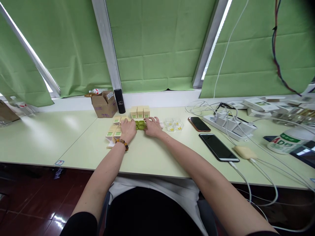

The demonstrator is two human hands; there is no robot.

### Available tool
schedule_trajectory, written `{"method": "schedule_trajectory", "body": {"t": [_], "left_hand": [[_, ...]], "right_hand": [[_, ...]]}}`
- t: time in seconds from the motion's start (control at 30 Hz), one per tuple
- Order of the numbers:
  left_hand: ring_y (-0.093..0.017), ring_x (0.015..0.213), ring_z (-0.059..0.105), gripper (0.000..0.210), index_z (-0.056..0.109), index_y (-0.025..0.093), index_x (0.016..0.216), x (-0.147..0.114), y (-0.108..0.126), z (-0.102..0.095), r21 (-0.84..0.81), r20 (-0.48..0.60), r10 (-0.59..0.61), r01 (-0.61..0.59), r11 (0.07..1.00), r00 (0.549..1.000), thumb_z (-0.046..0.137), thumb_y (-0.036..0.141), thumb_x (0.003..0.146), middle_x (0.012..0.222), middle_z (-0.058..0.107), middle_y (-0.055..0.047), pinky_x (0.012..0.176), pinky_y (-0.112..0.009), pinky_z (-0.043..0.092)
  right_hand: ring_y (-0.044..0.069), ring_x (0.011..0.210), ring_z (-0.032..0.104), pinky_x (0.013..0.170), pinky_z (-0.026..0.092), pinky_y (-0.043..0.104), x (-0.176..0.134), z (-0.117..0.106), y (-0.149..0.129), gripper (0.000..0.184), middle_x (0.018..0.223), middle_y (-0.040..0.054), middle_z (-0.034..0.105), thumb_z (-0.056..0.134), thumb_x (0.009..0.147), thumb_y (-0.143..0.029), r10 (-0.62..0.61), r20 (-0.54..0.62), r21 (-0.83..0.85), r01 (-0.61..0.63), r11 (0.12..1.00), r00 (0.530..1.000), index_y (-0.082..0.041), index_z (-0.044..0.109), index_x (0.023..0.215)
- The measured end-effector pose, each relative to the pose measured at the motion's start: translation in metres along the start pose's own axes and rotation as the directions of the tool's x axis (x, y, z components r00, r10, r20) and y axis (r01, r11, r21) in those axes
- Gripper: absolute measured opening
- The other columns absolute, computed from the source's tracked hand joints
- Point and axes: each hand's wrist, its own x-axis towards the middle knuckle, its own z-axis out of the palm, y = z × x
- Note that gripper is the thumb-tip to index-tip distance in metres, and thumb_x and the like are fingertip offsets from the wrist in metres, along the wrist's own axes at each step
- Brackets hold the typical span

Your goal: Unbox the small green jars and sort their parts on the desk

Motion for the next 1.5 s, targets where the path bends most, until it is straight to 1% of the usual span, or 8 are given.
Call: {"method": "schedule_trajectory", "body": {"t": [0.47,0.6,0.7,0.87,1.03,1.2,1.37,1.5], "left_hand": [[-0.039,0.119,0.057,0.031,0.068,0.012,0.118,-0.002,-0.001,-0.002,-0.035,-0.033,-0.003,0.002,0.999,0.999,0.058,0.015,0.088,0.098,0.077,-0.021,0.1,-0.049,0.033],[-0.041,0.121,0.054,0.032,0.068,0.012,0.118,-0.006,-0.004,-0.012,-0.069,-0.06,-0.024,0.02,0.997,0.998,0.056,0.018,0.089,0.099,0.076,-0.022,0.097,-0.051,0.033],[-0.039,0.126,0.049,0.035,0.066,0.016,0.125,-0.008,-0.008,-0.026,-0.128,-0.117,-0.064,0.048,0.991,0.991,0.055,0.018,0.092,0.107,0.075,-0.02,0.099,-0.051,0.033],[-0.036,0.135,0.04,0.04,0.062,0.022,0.135,-0.006,-0.01,-0.052,-0.22,-0.231,-0.094,0.042,0.975,0.968,0.049,0.015,0.097,0.123,0.072,-0.015,0.104,-0.053,0.032],[-0.035,0.137,0.038,0.046,0.06,0.022,0.139,0.011,0.004,-0.067,-0.196,-0.272,0.048,-0.104,0.975,0.961,0.044,0.012,0.097,0.125,0.071,-0.014,0.106,-0.052,0.032],[-0.039,0.137,0.038,0.049,0.061,0.014,0.135,0.05,0.024,-0.048,-0.125,-0.222,0.191,-0.223,0.967,0.956,0.052,0.008,0.087,0.124,0.068,-0.02,0.105,-0.052,0.035],[-0.042,0.144,0.035,0.061,0.052,0.006,0.145,0.085,0.038,-0.018,-0.079,-0.107,0.2,-0.209,0.975,0.974,0.056,0.009,0.083,0.144,0.052,-0.027,0.113,-0.052,0.033],[-0.042,0.154,0.028,0.078,0.039,0.01,0.158,0.105,0.048,-0.005,-0.05,-0.032,0.191,-0.192,0.98,0.981,0.058,0.009,0.082,0.154,0.044,-0.027,0.121,-0.055,0.026]], "right_hand": [[0.036,0.146,0.041,0.123,0.019,0.051,-0.025,-0.011,-0.013,0.047,0.133,0.0187,0.071,0.058,0.088,-0.019,-0.134,-0.16,-0.117,0.116,0.986,0.978,-0.012,0.059,0.135],[0.035,0.117,0.062,0.102,0.039,0.046,-0.06,-0.027,-0.021,0.028,0.118,0.0193,0.074,0.052,0.097,-0.021,-0.177,0.003,-0.127,0.176,0.976,0.984,-0.015,0.068,0.118],[0.028,0.095,0.07,0.081,0.044,0.038,-0.094,-0.033,-0.025,0.027,0.117,0.0131,0.076,0.05,0.101,-0.026,-0.149,0.132,-0.063,0.158,0.985,0.98,-0.019,0.067,0.121],[0.025,0.103,0.072,0.074,0.042,0.032,-0.124,-0.036,-0.027,0.023,0.117,0.0082,0.078,0.051,0.103,-0.027,-0.2,0.137,0.013,0.2,0.98,0.97,-0.022,0.067,0.119],[0.024,0.1,0.073,0.073,0.042,0.032,-0.121,-0.039,-0.029,0.022,0.116,0.0078,0.078,0.051,0.103,-0.024,-0.196,0.152,0.021,0.195,0.981,0.969,-0.023,0.07,0.116],[0.024,0.1,0.073,0.071,0.041,0.031,-0.12,-0.043,-0.03,0.023,0.118,0.0082,0.078,0.051,0.103,-0.026,-0.213,0.162,0.017,0.213,0.977,0.963,-0.023,0.069,0.117],[0.025,0.102,0.073,0.073,0.043,0.032,-0.12,-0.044,-0.029,0.025,0.12,0.0091,0.078,0.052,0.103,-0.027,-0.215,0.166,0.016,0.216,0.976,0.962,-0.023,0.068,0.121],[0.027,0.105,0.074,0.075,0.044,0.032,-0.118,-0.041,-0.028,0.029,0.124,0.0098,0.077,0.051,0.102,-0.027,-0.216,0.158,0.011,0.217,0.976,0.964,-0.023,0.066,0.127]]}}
